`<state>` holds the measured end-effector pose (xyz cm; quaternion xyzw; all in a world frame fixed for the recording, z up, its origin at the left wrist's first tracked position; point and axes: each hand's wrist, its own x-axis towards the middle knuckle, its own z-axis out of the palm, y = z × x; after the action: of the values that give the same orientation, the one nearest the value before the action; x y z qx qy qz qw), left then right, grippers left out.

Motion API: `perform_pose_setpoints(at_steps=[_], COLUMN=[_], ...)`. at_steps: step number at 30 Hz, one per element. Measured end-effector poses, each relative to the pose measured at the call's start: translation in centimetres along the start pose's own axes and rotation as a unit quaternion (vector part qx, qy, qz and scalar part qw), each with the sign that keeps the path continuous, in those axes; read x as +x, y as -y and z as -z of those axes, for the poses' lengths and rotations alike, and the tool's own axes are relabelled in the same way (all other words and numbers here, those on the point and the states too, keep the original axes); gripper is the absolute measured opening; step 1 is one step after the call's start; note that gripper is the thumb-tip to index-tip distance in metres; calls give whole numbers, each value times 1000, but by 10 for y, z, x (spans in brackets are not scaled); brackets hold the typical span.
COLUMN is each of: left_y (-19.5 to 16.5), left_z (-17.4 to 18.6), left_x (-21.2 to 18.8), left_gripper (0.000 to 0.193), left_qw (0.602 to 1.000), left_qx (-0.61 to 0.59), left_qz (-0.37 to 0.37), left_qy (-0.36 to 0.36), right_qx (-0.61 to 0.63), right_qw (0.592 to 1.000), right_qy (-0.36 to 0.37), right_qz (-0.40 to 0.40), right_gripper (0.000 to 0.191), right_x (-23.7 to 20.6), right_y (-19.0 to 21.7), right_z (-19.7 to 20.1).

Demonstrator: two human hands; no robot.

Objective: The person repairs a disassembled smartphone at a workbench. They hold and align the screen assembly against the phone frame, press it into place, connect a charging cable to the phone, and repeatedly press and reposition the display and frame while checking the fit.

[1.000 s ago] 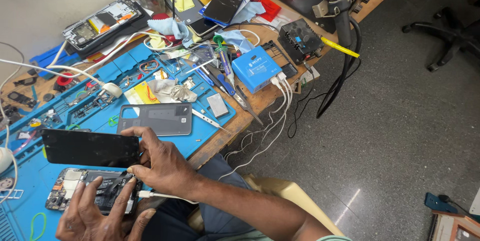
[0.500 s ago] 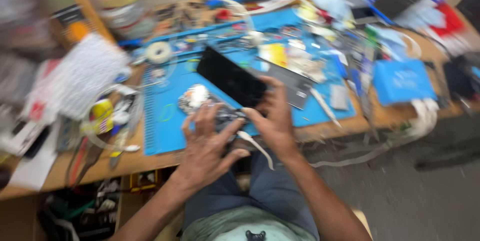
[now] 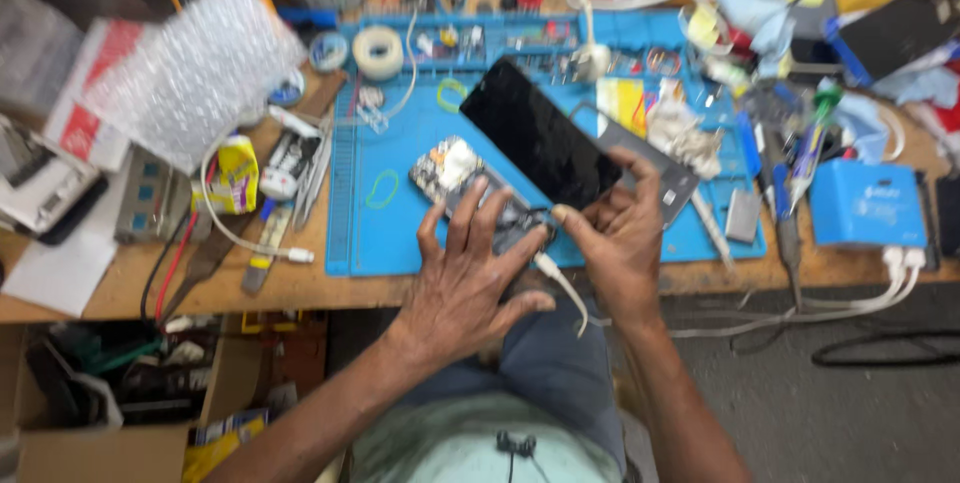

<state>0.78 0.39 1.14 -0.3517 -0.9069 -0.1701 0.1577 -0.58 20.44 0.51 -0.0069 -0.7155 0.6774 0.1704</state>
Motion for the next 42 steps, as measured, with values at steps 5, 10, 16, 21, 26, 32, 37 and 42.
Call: perform_pose_setpoints(at_steps=[5,10,16,21,26,32,37,42], left_y=[4,4,4,4,5,5,3,1], left_z=[1,4,1,-5,-8,-7,-7,0], left_x=[-3,-1,-3,-3,-2,-3,-2,2], left_gripper=[67,68,65,63,62,61,60,57], left_qw=[1000,1000,999,1000,1000,1000,1000,999], left_qx=[1,-23,-40,-8,2,-12,-14,-25], left_qz=[5,8,21,13,1,8,17,39], left_qy=[4,5,8,8,13,17,8,10], right_qx=[-6,1,9,0,-21,-16,0,-1], right_qw=[1000,1000,1000,1000,1000,1000,1000,999], right_qy=[3,4,6,10,11,15,17,-4], right_qz=[-5,-3,-6,0,-4,-1,-6,-32], right_gripper=[76,76,76,76,76,75,75,76], right_x=[-3,-2,-4,-4,-4,-4,-5,-2], right_y=[0,2,1,-1,2,3,-1,0], right_z=[-2,-4,-2,-1,0,0,1,-1])
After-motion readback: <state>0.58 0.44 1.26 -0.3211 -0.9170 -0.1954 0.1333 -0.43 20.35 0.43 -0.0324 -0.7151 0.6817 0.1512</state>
